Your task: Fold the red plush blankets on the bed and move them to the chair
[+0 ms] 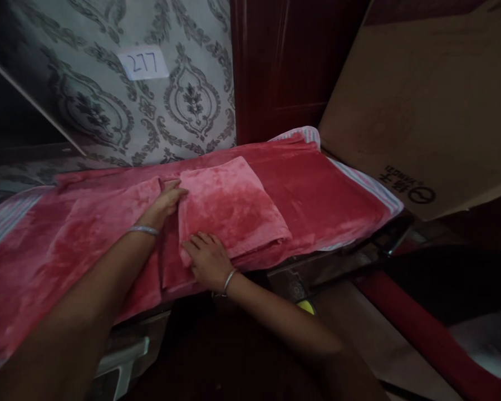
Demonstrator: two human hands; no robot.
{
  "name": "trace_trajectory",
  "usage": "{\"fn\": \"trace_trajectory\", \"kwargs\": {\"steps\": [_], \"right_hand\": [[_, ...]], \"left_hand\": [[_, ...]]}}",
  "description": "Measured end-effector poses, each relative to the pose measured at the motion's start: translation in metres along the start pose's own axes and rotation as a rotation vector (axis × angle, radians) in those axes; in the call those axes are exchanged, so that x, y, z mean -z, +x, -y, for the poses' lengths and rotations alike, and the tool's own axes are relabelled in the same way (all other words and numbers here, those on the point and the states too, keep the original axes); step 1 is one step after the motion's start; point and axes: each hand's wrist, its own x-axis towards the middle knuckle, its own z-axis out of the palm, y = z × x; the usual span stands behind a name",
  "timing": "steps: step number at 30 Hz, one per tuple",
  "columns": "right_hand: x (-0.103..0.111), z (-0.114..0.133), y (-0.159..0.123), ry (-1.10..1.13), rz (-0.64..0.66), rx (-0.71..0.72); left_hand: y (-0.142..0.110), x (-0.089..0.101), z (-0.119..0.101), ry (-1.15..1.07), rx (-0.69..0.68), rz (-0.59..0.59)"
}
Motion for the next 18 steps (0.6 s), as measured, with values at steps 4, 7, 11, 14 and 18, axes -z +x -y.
{"fn": "trace_trajectory", "kwargs": {"steps": [4,7,11,14,18], "right_hand": [[0.011,-0.002,0.005,0.092,-0.036,-0.011],[0.013,-0.004,0.004,0.113,-0.076,0.021],[0.017,-0.013,-0.017,0.145,-0.158,0.147],[0.030,-0.031,-0.050,0.128,-0.346,0.105],[0.053,-0.075,-0.093,-0.038,-0.669,-0.199]], "left_hand": [[-0.046,0.012,0.002,-0.053,0.014,0.131],[-0.086,0.018,0.007,-0.097,0.020,0.245],[-0.128,0.018,0.017,-0.149,0.110,0.333],[-0.143,0.015,0.018,-0.159,0.236,0.321],[-0.148,0.007,-0.001,-0.189,0.347,0.294]]}}
